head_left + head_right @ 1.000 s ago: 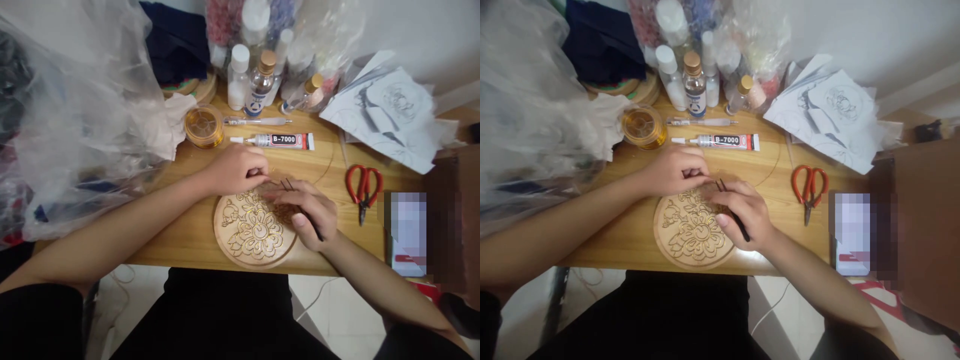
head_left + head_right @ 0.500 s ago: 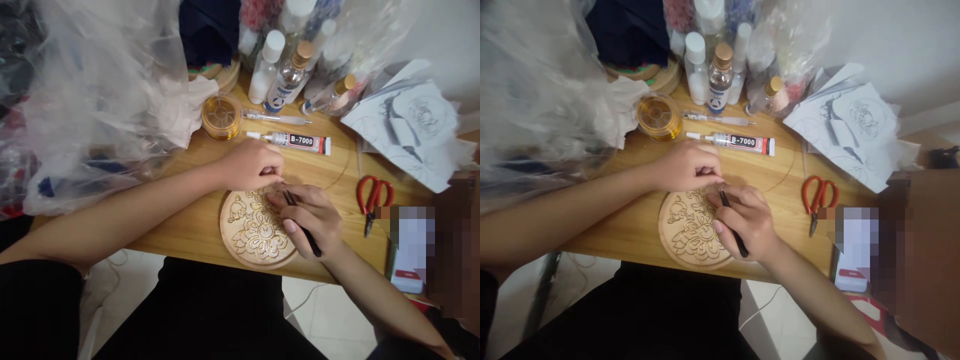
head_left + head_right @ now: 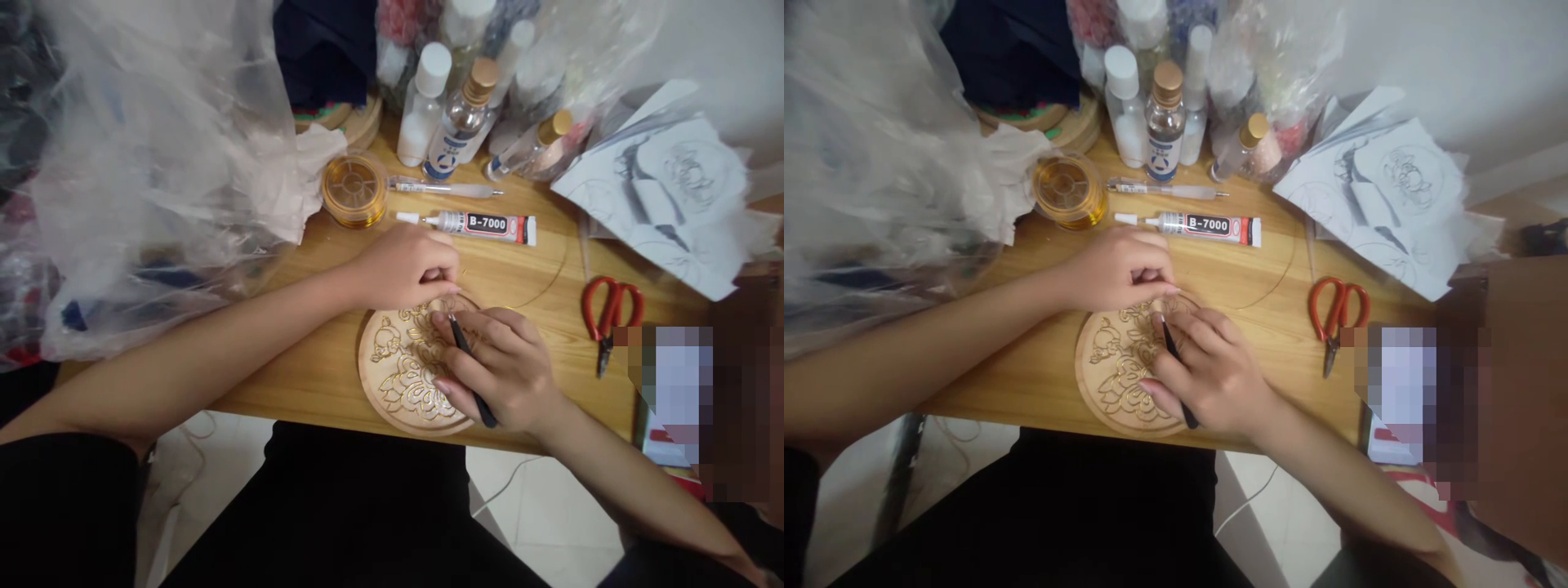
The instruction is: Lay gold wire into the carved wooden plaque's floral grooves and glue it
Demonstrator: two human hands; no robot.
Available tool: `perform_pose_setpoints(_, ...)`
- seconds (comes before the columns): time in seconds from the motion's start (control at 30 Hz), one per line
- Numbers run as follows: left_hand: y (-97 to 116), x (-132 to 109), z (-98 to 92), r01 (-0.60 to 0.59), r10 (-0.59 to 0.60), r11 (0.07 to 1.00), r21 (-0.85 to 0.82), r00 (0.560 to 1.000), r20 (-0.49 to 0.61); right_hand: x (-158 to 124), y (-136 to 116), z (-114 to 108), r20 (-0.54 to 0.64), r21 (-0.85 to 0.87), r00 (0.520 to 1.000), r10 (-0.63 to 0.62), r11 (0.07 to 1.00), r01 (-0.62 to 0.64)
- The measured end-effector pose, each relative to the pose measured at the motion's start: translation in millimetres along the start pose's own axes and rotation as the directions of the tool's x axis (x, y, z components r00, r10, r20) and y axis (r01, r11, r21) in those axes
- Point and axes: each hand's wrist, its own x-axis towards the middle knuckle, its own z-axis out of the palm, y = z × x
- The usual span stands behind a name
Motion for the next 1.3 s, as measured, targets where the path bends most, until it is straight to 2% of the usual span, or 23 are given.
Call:
perform_pose_setpoints(0.1,-0.3,0.0,-0.1,0.0,0.0,1.0,-0.002,1.0,0.007,-0.6,7.6,2.7,-0.076,0.15,0.996,0.037,0.988,-0.026)
perform_pose_setpoints(0.17,-0.5,0.2,0.2,-0.008,0.008,1.0,0.004,1.0,0.004,-2.0,13.0,4.1,-0.093,0.316,0.988,0.125,0.945,-0.09)
perform_pose_setpoints(0.27,-0.4,0.5,0.7,-0.019,0.019,1.0,0.017,1.0,-0.012,-6.0,17.6,5.2,-0.096,0.552,0.953,0.288,0.812,-0.189)
perform_pose_setpoints(0.4,-0.2,0.6,0.6,-0.017,0.017,1.0,0.016,1.0,0.001,-11.1,14.8,6.4,-0.101,0.736,0.89,0.444,0.635,-0.233)
perform_pose_setpoints(0.47,-0.1,0.6,0.1,-0.015,0.014,1.0,0.012,1.0,0.01,-11.1,12.8,6.6,-0.044,0.842,0.842,0.538,0.473,-0.259)
perform_pose_setpoints(0.57,0.3,0.6,-0.9,-0.017,0.016,1.0,0.011,1.0,0.007,-7.3,15.0,4.2,0.091,0.965,0.728,0.68,0.12,-0.232)
perform_pose_setpoints(0.63,0.9,0.8,-1.5,-0.017,0.017,1.0,0.007,1.0,0.013,-3.9,20.2,1.1,0.21,0.976,0.662,0.72,-0.109,-0.19)
perform_pose_setpoints(0.7,1.6,1.1,-1.9,-0.007,0.007,1.0,0.001,1.0,0.025,-1.4,25.8,-1.9,0.334,0.941,0.616,0.713,-0.287,-0.178)
perform_pose_setpoints(0.77,2.1,1.3,-2.2,0.007,-0.007,1.0,-0.004,0.999,0.033,-0.1,29.7,-3.7,0.423,0.9,0.576,0.7,-0.396,-0.18)
perform_pose_setpoints(0.87,2.6,1.3,-2.7,0.016,-0.016,1.0,0.001,0.999,0.039,0.7,31.3,-3.8,0.476,0.87,0.535,0.698,-0.461,-0.172)
perform_pose_setpoints(1.03,2.3,1.1,-2.8,0.0,0.0,1.0,0.001,1.0,0.029,2.3,29.9,-1.9,0.486,0.865,0.518,0.704,-0.473,-0.168)
perform_pose_setpoints(1.1,1.9,0.9,-2.4,-0.008,0.008,1.0,0.0,1.0,0.02,1.7,28.4,-1.5,0.453,0.887,0.534,0.714,-0.422,-0.188)
perform_pose_setpoints(1.13,1.6,0.8,-2.1,-0.011,0.011,1.0,-0.001,1.0,0.019,0.9,27.3,-1.5,0.415,0.908,0.553,0.722,-0.364,-0.207)
perform_pose_setpoints(1.17,1.3,0.7,-1.9,-0.013,0.013,1.0,-0.001,1.0,0.018,-0.4,25.9,-1.6,0.348,0.937,0.58,0.736,-0.265,-0.226)
perform_pose_setpoints(1.2,1.1,0.6,-1.7,-0.015,0.015,1.0,-0.001,1.0,0.017,-2.1,24.6,-1.8,0.247,0.963,0.621,0.744,-0.114,-0.246)
perform_pose_setpoints(1.27,0.8,0.4,-1.3,-0.017,0.017,1.0,0.0,1.0,0.018,-5.7,22.3,-2.8,-0.015,0.906,0.762,0.647,0.331,-0.263)
perform_pose_setpoints(1.3,0.6,0.4,-1.3,-0.016,0.016,1.0,0.003,1.0,0.018,-7.2,21.6,-3.5,-0.123,0.794,0.843,0.524,0.561,-0.233)
